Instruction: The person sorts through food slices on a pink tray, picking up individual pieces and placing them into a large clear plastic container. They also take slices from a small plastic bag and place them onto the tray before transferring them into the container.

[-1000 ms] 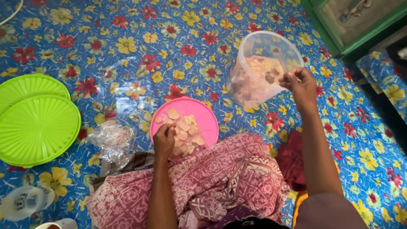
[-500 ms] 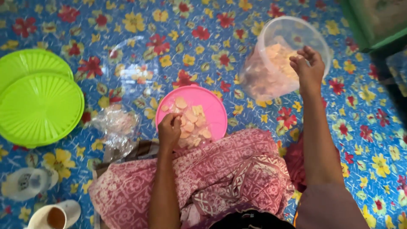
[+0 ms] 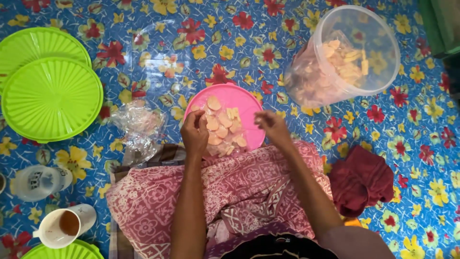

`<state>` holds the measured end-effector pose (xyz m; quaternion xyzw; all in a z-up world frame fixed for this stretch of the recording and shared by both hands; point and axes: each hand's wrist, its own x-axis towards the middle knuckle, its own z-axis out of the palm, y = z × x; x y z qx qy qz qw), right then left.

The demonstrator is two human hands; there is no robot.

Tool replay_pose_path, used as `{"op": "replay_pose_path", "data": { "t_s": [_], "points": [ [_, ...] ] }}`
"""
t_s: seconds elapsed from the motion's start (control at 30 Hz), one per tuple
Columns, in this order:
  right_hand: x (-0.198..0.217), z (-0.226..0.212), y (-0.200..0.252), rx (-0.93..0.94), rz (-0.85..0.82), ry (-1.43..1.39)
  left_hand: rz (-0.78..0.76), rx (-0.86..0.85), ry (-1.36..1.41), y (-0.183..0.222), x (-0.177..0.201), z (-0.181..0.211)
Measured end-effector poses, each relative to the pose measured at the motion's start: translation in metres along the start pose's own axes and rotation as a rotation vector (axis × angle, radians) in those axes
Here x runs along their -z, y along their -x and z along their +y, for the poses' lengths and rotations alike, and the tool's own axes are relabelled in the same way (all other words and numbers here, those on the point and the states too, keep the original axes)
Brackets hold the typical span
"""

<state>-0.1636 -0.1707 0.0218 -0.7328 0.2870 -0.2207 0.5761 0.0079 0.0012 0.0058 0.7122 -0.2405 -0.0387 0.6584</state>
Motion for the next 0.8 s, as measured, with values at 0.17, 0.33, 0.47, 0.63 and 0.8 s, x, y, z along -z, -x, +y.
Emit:
{"op": "replay_pose_path", "data": {
  "t_s": [0.17,0.33,0.47,0.63,0.8],
  "points": [
    [-0.039,0.071,0.006,0.083,-0.162,0.285,-0.001,0.013,0.004,0.001,-0.001,-0.002],
    [-0.059,0.077,0.01,0.303,-0.281,0.501,0.003,0.04,0.023,0.002,-0.001,-0.003],
    [-0.067,0.061,0.016,0.338,-0.274,0.731,0.003,0.031,-0.014,0.003,0.0,-0.005],
    [-0.066,0.044,0.02,0.338,-0.247,0.617,0.003,0.034,-0.018,0.004,0.001,-0.003],
    [-0.062,0.043,0.018,0.316,-0.207,0.681,-0.029,0.014,-0.029,0.005,0.0,-0.001]
  ]
}}
